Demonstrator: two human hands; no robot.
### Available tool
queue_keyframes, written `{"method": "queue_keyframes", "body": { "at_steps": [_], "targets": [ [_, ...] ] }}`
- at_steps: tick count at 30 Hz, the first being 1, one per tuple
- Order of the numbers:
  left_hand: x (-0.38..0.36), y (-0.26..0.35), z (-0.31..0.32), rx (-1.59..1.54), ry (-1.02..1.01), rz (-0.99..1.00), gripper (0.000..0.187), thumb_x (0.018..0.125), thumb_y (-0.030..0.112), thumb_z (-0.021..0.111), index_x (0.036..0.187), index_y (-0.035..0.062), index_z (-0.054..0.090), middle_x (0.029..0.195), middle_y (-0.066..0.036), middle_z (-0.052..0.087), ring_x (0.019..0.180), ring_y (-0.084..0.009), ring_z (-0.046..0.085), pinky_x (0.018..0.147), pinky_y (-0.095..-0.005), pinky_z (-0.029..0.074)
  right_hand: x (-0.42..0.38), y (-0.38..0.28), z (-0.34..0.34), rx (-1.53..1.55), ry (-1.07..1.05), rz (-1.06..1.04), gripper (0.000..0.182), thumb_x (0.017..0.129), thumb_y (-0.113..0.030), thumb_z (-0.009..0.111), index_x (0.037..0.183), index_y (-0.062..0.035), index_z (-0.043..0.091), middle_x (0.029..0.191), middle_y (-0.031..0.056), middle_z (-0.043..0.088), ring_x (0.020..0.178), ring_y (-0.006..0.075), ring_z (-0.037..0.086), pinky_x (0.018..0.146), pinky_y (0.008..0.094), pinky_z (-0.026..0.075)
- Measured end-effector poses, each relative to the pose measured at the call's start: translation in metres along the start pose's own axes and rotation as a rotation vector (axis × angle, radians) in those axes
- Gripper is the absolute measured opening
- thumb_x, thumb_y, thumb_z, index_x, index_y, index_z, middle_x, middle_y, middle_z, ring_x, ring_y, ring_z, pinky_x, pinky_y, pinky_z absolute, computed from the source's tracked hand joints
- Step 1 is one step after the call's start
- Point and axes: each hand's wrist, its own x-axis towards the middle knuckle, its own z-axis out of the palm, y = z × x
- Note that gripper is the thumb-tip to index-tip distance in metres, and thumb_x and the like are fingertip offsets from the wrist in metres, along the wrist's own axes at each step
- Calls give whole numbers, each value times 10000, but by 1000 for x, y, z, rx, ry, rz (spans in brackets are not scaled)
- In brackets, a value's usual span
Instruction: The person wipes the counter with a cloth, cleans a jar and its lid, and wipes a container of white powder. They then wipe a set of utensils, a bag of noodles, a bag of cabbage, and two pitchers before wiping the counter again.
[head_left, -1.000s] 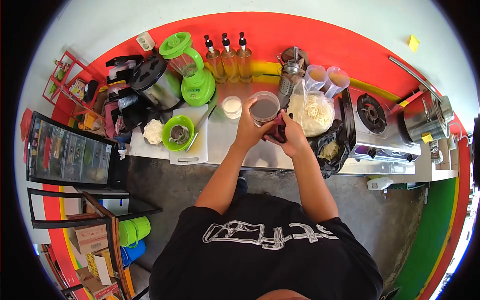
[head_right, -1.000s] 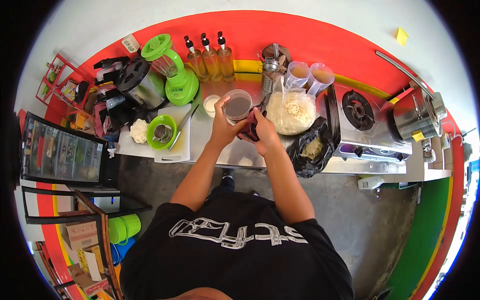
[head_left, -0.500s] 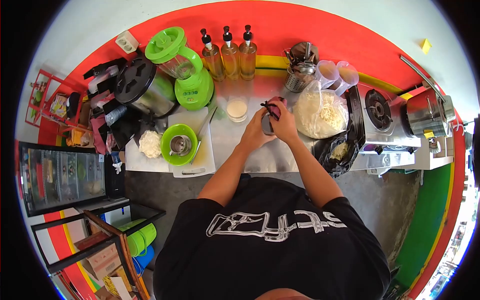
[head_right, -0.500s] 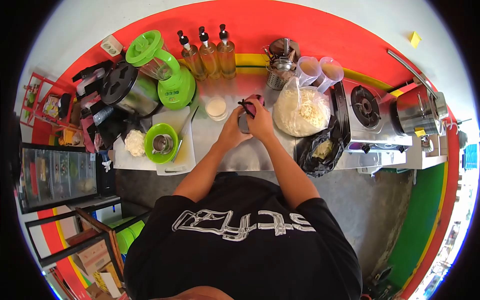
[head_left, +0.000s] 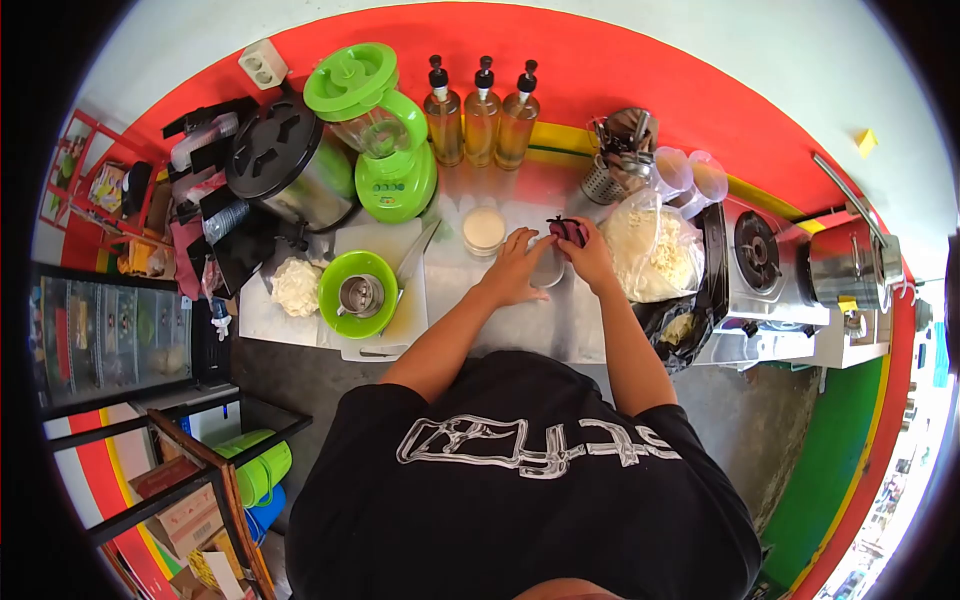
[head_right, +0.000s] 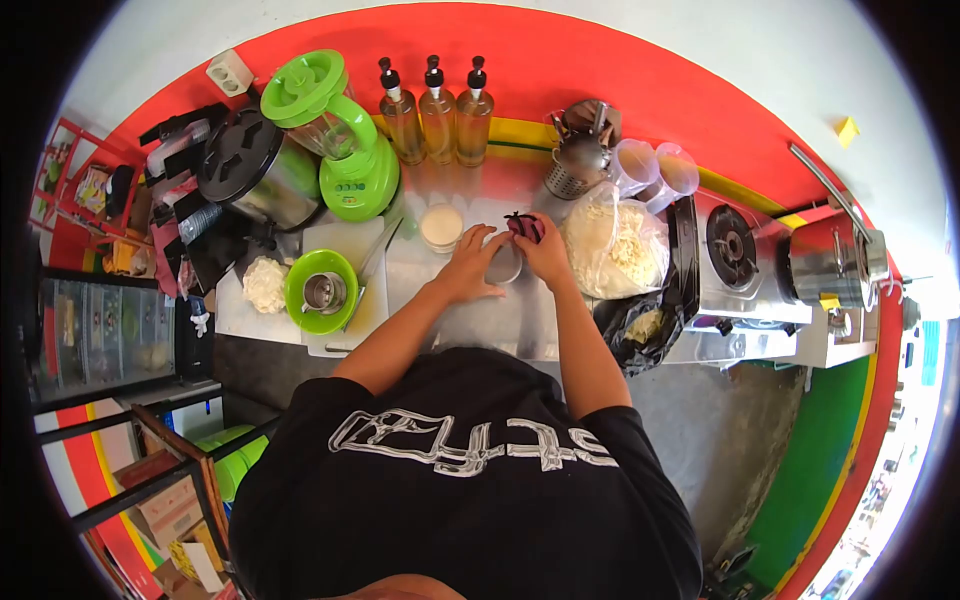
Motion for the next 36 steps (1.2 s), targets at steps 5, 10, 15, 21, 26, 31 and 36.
{"method": "queue_keyframes", "body": {
  "at_steps": [5, 10, 15, 21, 26, 31, 36],
  "targets": [
    [-3, -23, -30, 107, 241, -53, 900, 688, 280, 864, 1475, 205, 433, 1471, -173, 416, 1379, -391, 358, 1133, -564, 292, -8, -9, 7, -19, 83, -36, 717, 860, -223, 774, 1459, -63, 414, 1281, 191, 613, 1141, 298, 626, 990, 361, 485],
    [-12, -56, -46, 65, 260, -381, 968, 634, 243, 901, 1481, 220, 431, 1476, -156, 443, 1396, -401, 357, 1144, -570, 270, -9, -36, 13, 216, 67, -78, 635, 997, -298, 663, 1492, -36, 364, 1337, 148, 564, 1196, 231, 572, 1023, 335, 460],
    [-5, -86, -37, -141, 236, -292, 1035, 621, 222, 918, 1506, 128, 390, 1411, -191, 520, 1303, -390, 508, 1120, -508, 368, -21, -74, 17, 532, 15, -49, 439, 1050, -185, 578, 1453, -54, 463, 1329, 74, 572, 1198, 159, 548, 1044, 301, 442],
    [-5, -85, -53, -547, 323, -316, 944, 667, 136, 917, 1458, 46, 410, 1353, -145, 571, 1242, -260, 585, 1050, -419, 482, -42, -99, 4, 510, 68, -170, 386, 1043, -131, 573, 1414, -63, 490, 1287, 55, 594, 1171, 139, 553, 1029, 286, 444],
    [8, -30, -93, -831, 347, -216, 887, 668, 118, 921, 1415, 39, 448, 1290, -135, 611, 1206, -239, 603, 1032, -376, 496, -43, -122, -1, 699, 37, -188, 427, 1053, -117, 541, 1465, -68, 441, 1350, 61, 558, 1222, 148, 529, 1053, 301, 432],
    [32, 53, -100, -1042, 405, 15, 823, 722, 102, 871, 1422, 51, 442, 1388, -109, 533, 1302, -232, 540, 1109, -367, 427, -73, -164, 30, 308, 239, -535, 528, 993, -66, 600, 1483, -57, 405, 1428, 112, 490, 1321, 209, 470, 1120, 329, 363],
    [34, 99, -99, -1080, 389, -24, 810, 745, 176, 856, 1420, 31, 432, 1354, -107, 551, 1279, -213, 539, 1109, -360, 419, -54, -180, -14, 724, 3, -273, 454, 986, -116, 584, 1424, -47, 486, 1399, 129, 542, 1310, 231, 522, 1125, 351, 389]
  ]
}}
